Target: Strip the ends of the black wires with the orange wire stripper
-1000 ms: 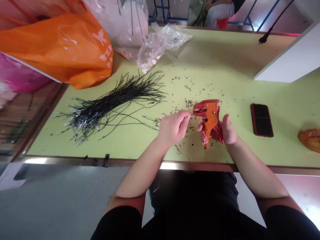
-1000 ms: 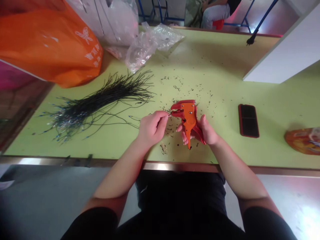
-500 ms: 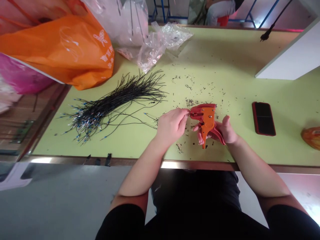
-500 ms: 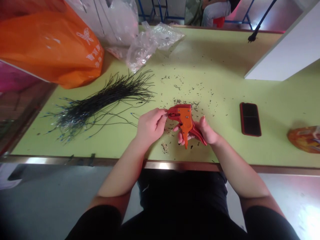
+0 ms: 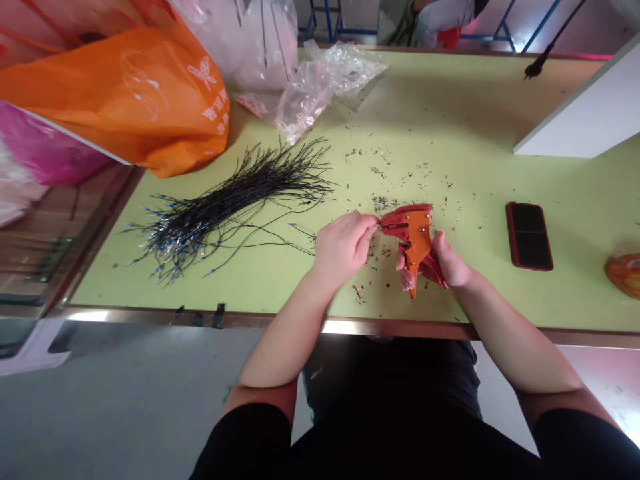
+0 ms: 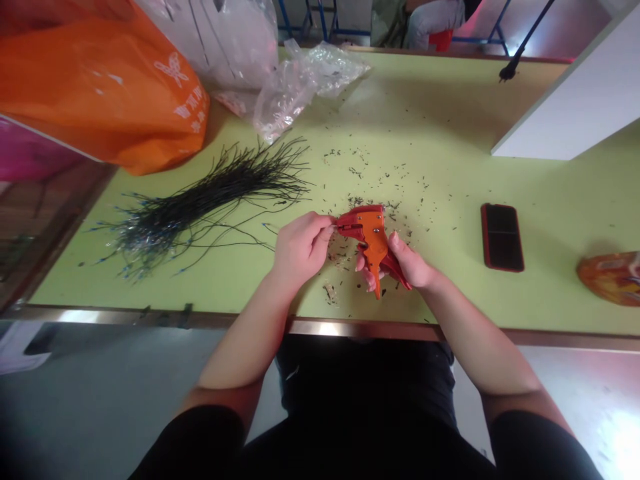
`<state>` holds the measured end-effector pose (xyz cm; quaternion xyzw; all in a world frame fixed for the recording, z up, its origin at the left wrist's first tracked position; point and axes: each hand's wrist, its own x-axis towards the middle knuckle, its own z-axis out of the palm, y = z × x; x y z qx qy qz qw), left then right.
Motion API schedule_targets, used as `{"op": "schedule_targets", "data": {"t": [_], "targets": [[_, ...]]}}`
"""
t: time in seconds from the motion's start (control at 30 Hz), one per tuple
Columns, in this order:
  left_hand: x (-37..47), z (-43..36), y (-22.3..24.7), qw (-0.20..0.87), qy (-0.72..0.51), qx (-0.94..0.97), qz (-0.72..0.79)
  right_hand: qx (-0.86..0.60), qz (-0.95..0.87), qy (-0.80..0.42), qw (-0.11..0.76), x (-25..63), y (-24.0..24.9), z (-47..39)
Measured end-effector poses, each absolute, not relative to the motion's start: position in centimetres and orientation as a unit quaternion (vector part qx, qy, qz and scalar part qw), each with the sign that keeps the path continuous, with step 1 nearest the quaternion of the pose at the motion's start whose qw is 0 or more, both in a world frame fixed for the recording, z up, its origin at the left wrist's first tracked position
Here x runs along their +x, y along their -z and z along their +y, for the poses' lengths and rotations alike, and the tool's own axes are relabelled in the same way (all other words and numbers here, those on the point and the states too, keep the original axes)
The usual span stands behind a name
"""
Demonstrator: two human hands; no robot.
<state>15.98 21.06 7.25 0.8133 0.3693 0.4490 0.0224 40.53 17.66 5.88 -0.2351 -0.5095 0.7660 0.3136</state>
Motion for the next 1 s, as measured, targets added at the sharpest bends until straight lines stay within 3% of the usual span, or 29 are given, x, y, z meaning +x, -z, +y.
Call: {"op": "schedule_targets", "data": {"t": [0.43,0.63,0.8,0.87,1.0], "targets": [[15.7,21.3,-7.1,0.058,-0.41,0.809,0.417,-0.278,-0.473,-0.739,0.391,38.3,-6.1,16.8],[15.5,21.5,-6.8,0.092,-0.438,0.778,0.441,-0.243,-0.518,-0.731,0.372,38.5,-6.2,16.6],[14.0,23.1,-6.3,0.07,-0.535,0.668,0.512,-0.266,-0.493,-0.61,0.56,40.7,-8.5,16.9],[14.0,23.3,-6.3,0.051,-0.53,0.665,0.524,-0.302,-0.461,-0.586,0.594,41.4,-9.1,17.2],[15.4,22.0,-6.6,0.06,-0.475,0.733,0.483,-0.32,-0.498,-0.625,0.51,40.7,-8.5,17.4]]}}
